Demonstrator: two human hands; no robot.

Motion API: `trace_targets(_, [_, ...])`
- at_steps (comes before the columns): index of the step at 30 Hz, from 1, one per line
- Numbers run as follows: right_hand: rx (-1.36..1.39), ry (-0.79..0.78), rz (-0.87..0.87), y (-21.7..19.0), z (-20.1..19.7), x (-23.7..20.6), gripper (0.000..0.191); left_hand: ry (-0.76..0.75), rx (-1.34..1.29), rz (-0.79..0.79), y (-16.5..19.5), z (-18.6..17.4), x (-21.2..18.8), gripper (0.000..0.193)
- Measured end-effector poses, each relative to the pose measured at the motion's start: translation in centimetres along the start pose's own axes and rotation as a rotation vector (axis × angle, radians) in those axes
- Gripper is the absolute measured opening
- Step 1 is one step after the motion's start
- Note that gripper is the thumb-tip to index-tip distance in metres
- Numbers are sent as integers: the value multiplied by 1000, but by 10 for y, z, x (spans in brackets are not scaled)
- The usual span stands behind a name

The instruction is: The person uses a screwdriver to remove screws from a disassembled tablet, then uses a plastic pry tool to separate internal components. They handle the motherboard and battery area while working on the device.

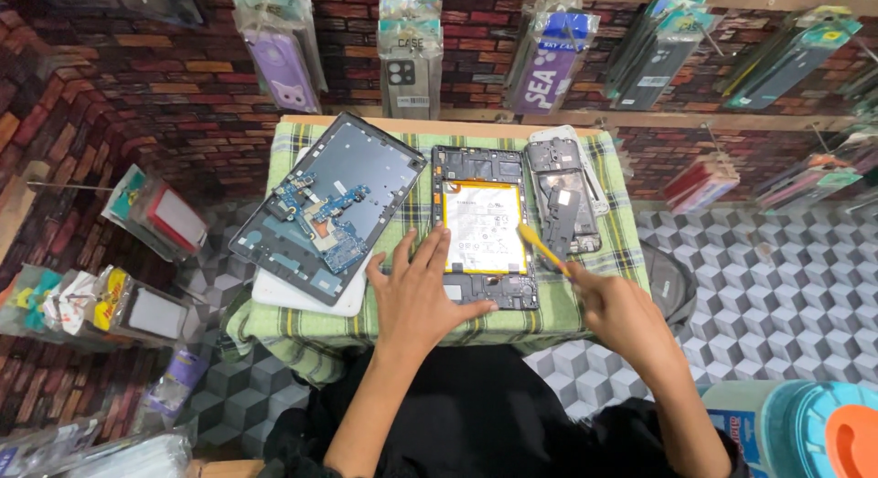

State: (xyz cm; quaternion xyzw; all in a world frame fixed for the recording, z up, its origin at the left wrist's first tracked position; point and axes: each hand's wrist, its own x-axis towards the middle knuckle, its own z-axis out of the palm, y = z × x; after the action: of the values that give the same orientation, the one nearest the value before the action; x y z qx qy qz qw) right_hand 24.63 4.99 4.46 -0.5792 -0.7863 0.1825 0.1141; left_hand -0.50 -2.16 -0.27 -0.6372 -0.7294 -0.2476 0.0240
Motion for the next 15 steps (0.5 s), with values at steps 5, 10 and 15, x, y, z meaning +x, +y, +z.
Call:
trace_targets(5, [-31,-78,67,7,-4,-37,56,13,6,7,0,0,-1,122])
trace_targets(10, [-37,-115,83,13,5,-67,48,6,20,-2,1,0,0,122])
trace_targets(15, [42,-93,61,23,13,-68,49,-82,-7,7,-2,-1,1,126])
